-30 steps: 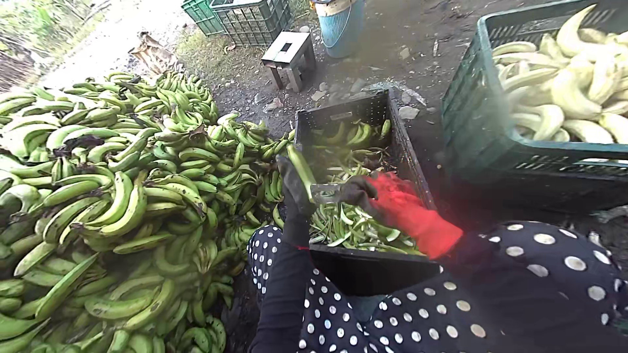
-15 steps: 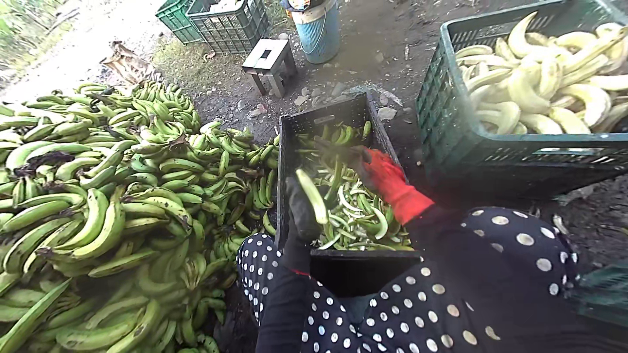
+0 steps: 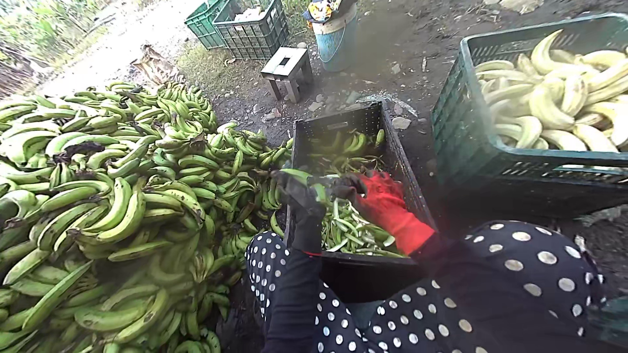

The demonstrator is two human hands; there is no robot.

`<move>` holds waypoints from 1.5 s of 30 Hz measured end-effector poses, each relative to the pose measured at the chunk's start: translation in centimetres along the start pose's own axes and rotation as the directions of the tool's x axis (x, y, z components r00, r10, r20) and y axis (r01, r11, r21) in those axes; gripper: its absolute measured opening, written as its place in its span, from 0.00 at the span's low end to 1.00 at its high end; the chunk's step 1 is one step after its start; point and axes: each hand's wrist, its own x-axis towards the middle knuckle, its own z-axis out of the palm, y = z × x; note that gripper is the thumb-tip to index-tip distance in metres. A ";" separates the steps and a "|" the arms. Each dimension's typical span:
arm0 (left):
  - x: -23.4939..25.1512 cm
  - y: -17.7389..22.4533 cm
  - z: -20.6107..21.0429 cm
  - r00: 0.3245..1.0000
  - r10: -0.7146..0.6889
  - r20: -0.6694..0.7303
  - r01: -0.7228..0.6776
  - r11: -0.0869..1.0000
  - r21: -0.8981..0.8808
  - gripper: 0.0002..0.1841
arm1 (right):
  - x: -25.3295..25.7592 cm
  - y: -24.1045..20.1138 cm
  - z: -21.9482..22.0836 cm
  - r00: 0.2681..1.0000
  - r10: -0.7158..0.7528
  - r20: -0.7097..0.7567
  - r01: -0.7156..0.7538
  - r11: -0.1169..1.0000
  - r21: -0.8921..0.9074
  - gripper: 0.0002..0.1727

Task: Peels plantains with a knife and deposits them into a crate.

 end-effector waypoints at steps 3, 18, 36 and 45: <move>-0.4 -0.9 -0.6 0.947 0.019 0.322 -0.033 0.999 0.037 0.31 | 1.3 1.0 -0.1 0.998 0.039 -0.058 -0.036 0.999 0.041 0.26; -0.6 -2.1 -3.0 0.778 -0.205 0.593 0.108 0.975 0.195 0.37 | 2.8 2.0 0.9 0.991 0.121 0.060 -0.122 0.992 0.019 0.22; -1.8 -2.9 -1.8 0.874 -0.201 0.443 0.161 0.979 0.126 0.34 | 3.2 2.3 1.2 0.995 0.100 0.020 -0.102 0.971 0.217 0.22; 0.9 -3.3 -2.0 0.979 -0.123 -0.165 0.174 0.920 0.350 0.23 | 0.4 0.0 2.1 0.997 -0.081 0.014 0.082 0.995 -0.061 0.34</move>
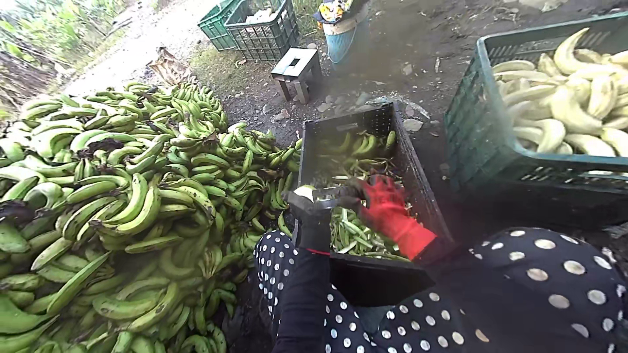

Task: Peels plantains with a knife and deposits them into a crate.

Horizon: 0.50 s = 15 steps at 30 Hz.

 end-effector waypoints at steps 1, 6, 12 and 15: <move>0.1 -0.1 -0.1 1.000 0.013 0.018 -0.015 0.997 0.074 0.23 | -0.1 -0.1 -0.1 1.000 -0.013 -0.009 0.013 1.000 -0.020 0.34; -0.2 2.3 0.7 0.998 0.032 0.062 -0.008 0.932 -0.363 0.22 | 0.3 -0.5 -1.1 0.997 0.072 -0.015 -0.071 0.996 0.053 0.29; -0.3 0.8 -0.6 0.828 0.362 0.428 -0.339 0.931 -0.133 0.33 | 1.4 0.8 -1.6 0.982 0.184 0.038 -0.187 0.976 0.111 0.26; -1.8 2.2 -1.2 0.659 0.365 0.658 -0.456 0.889 -0.037 0.33 | 2.4 2.1 -1.4 0.972 0.203 0.115 -0.217 0.969 0.119 0.24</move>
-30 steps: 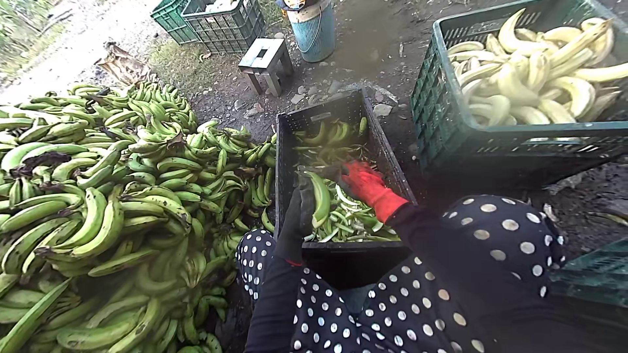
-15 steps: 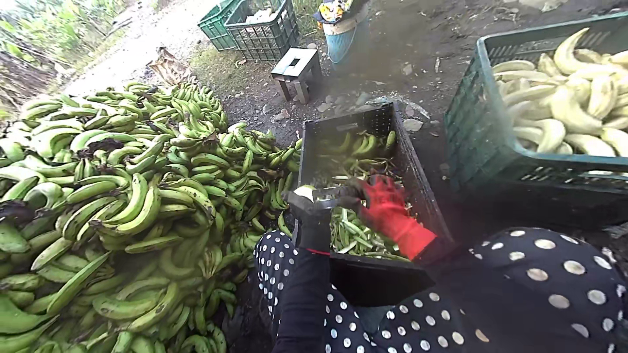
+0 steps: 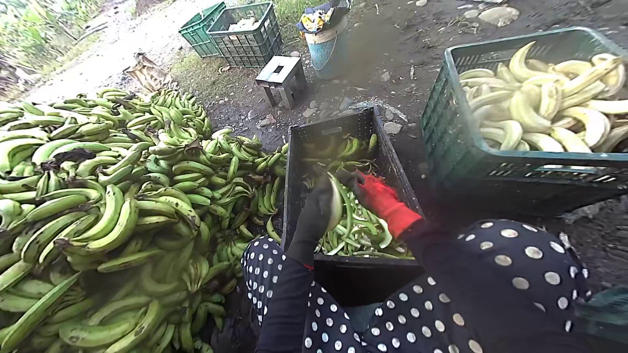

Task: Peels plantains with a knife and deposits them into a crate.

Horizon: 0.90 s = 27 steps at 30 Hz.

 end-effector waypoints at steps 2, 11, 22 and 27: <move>0.2 0.1 0.5 0.995 -0.099 0.030 0.103 0.971 -0.217 0.33 | 0.4 0.6 -0.1 0.999 0.042 0.009 -0.042 0.999 0.003 0.24; -1.1 -2.7 -2.6 0.942 -0.326 -0.084 0.108 0.528 -0.842 0.14 | -2.1 0.0 1.7 0.909 -0.407 -0.088 0.388 0.904 -0.178 0.32; -0.5 -1.0 0.0 0.939 -0.203 -0.278 0.164 0.974 -0.160 0.28 | -1.0 -0.5 2.1 0.990 -0.130 0.055 0.125 0.989 0.081 0.22; -1.3 -0.4 1.5 0.981 -0.111 -0.157 0.089 0.987 -0.136 0.33 | -0.8 0.1 2.4 0.991 -0.051 0.121 0.035 0.991 0.133 0.24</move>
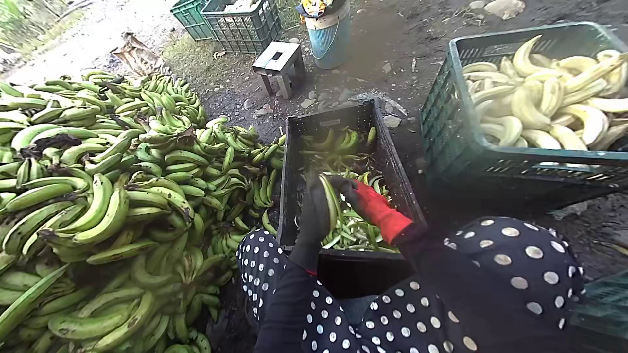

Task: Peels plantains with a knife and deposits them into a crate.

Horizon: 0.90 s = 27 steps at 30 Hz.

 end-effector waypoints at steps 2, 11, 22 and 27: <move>-0.3 0.3 0.8 0.999 -0.014 0.030 0.021 0.971 -0.238 0.31 | 0.2 0.6 -0.3 1.000 -0.011 -0.018 0.011 1.000 0.015 0.23; 1.7 0.1 -5.1 0.986 -0.143 0.081 0.151 0.588 -0.795 0.21 | -2.0 0.3 -1.4 0.927 -0.374 -0.008 0.356 0.889 -0.288 0.35; 0.3 -1.3 -2.4 0.996 0.062 -0.063 -0.074 0.972 -0.222 0.27 | 0.3 0.7 0.0 0.994 -0.010 -0.108 0.010 1.000 -0.006 0.27; 1.1 -0.3 -3.5 0.998 -0.064 0.020 0.065 0.830 -0.555 0.25 | 0.5 2.5 -2.3 0.981 0.003 -0.195 0.012 0.997 0.074 0.22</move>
